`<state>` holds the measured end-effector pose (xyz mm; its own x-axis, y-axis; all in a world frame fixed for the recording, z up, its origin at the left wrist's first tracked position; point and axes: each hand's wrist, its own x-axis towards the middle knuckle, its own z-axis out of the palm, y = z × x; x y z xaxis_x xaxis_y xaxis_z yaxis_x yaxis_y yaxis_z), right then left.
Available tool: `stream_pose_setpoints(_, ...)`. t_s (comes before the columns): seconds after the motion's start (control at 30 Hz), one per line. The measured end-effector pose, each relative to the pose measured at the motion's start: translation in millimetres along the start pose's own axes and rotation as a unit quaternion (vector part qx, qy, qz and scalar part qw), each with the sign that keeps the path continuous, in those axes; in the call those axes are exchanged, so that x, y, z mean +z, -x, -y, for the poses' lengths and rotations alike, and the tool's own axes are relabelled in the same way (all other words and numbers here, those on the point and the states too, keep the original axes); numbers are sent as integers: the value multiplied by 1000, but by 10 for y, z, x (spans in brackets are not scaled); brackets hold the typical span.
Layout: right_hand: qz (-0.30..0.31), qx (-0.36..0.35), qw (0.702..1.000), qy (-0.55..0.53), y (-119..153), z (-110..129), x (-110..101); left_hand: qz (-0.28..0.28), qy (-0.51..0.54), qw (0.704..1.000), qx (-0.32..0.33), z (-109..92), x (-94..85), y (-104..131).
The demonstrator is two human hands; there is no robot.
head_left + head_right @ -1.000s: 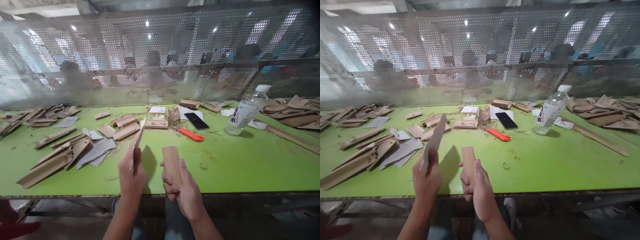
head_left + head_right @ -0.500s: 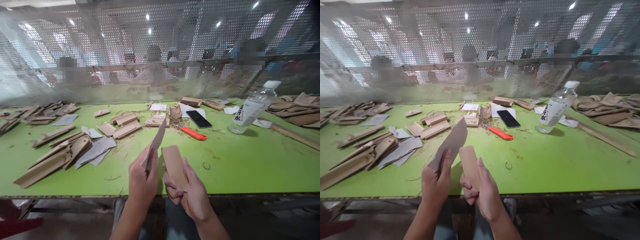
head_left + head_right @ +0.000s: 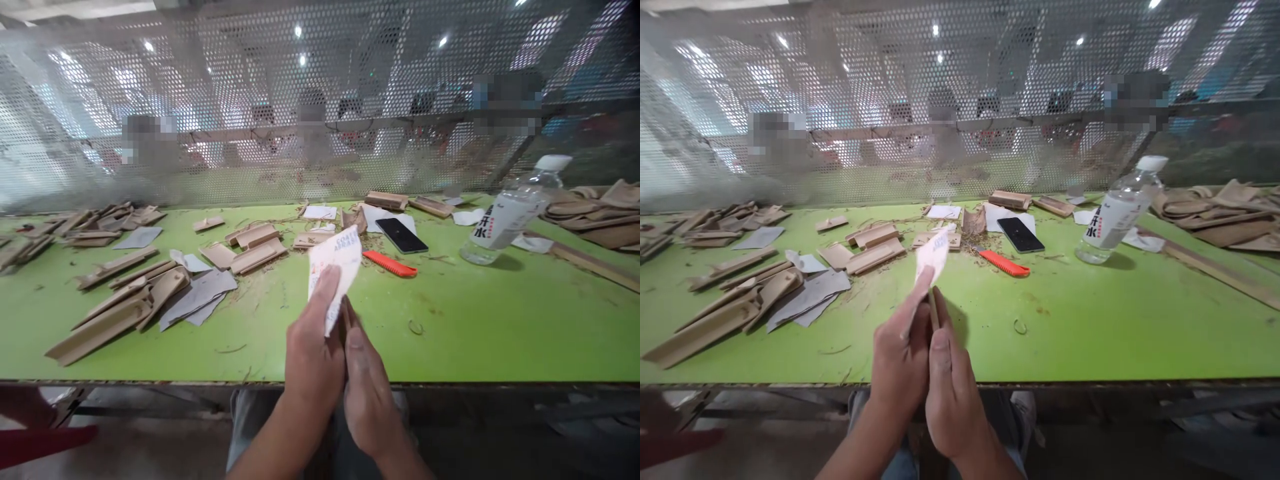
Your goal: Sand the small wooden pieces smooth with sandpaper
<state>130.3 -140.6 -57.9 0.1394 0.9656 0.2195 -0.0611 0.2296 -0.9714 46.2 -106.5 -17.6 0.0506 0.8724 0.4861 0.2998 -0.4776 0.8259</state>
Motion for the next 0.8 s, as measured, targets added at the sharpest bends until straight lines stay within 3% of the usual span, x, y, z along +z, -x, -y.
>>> stream_pose_setpoints(0.17, -30, 16, 999, -17, -56, -17, -3, 13, -27, 999, 14, 45, 29, 100)
stream_pose_setpoints(0.37, -6, -11, 1000, 21, -33, -52, 5, -4, -22, 1000, -7, 1, -10, 32)
stream_pose_setpoints(0.53, -47, 20, 999, 11, -79, -74, -27, 18, -28, 999, 22, 102, 39, 138)
stream_pose_setpoints(0.7, 2, -8, 1000, 12, -59, -37, -1, -1, -20, 1000, -17, 118, 17, 107)
stream_pose_setpoints(0.8, -49, 21, 998, -19, -84, -50, -19, 24, -17, 999, 14, 126, 40, 148)
